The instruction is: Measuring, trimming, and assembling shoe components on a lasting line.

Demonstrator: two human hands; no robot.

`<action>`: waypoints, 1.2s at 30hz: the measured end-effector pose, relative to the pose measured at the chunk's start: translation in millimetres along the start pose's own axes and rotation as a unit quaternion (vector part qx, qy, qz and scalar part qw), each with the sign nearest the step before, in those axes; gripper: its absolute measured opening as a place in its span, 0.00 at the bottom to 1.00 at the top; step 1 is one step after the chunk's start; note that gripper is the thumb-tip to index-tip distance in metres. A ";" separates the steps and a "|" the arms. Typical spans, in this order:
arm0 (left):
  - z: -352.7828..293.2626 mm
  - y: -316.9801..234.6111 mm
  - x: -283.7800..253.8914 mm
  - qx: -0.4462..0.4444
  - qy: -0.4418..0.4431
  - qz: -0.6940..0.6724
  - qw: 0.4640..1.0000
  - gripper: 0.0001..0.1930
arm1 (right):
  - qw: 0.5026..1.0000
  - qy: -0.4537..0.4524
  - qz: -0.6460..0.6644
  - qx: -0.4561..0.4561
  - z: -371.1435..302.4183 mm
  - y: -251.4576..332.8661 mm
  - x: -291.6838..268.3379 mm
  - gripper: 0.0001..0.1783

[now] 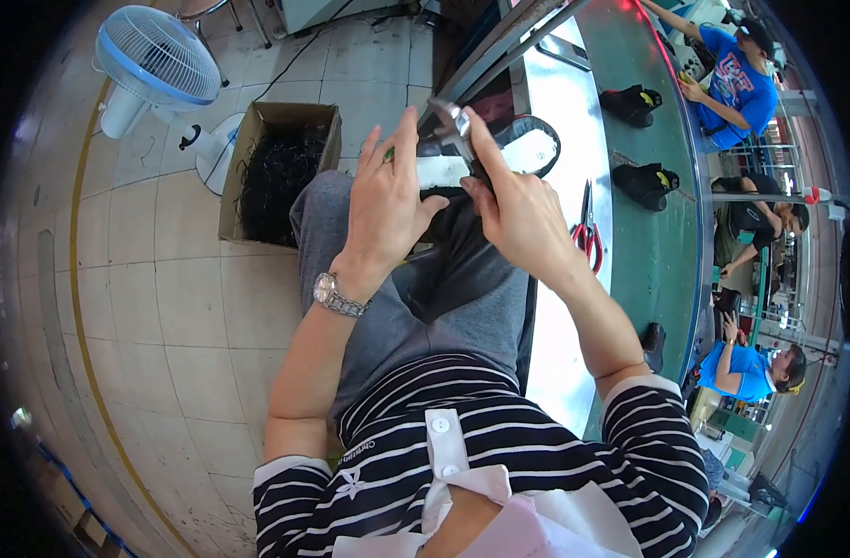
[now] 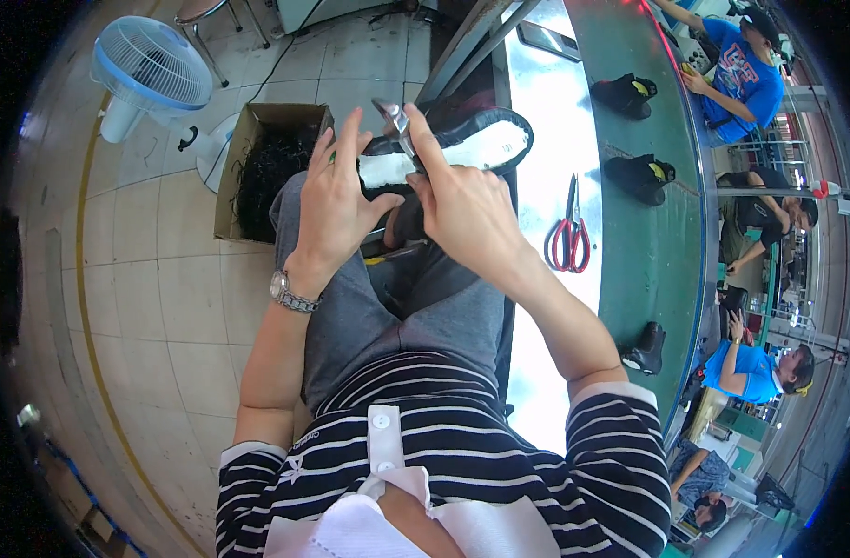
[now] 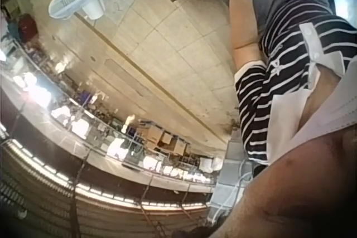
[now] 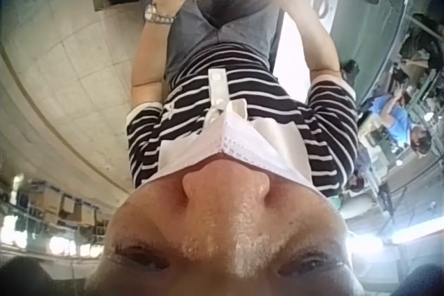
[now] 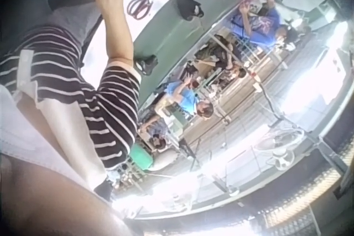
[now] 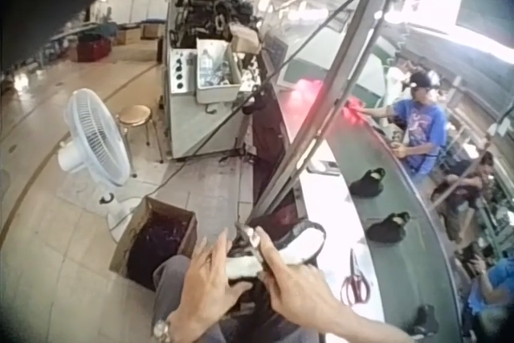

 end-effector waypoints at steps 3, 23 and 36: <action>0.5 -0.1 5.3 0.001 -0.008 -0.015 1.000 0.54 | 0.999 -0.048 0.009 0.002 -11.7 -5.5 16.9 0.41; -81.3 14.2 -60.0 -0.235 0.038 -0.111 0.965 0.30 | 0.946 0.183 0.219 0.156 -71.8 -3.3 -21.7 0.29; -117.7 27.6 -62.0 -0.295 -0.027 -0.153 0.943 0.16 | 0.930 0.352 0.004 -0.104 -23.7 66.1 -27.1 0.33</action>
Point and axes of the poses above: each hand's wrist, its own z-axis towards the middle knuckle, its own x-axis out of the palm, y = z × x, the point moved 3 cm from there along z, towards the middle knuckle, and after that the axes turned 14 degrees about -y, right-handed, at the moved point
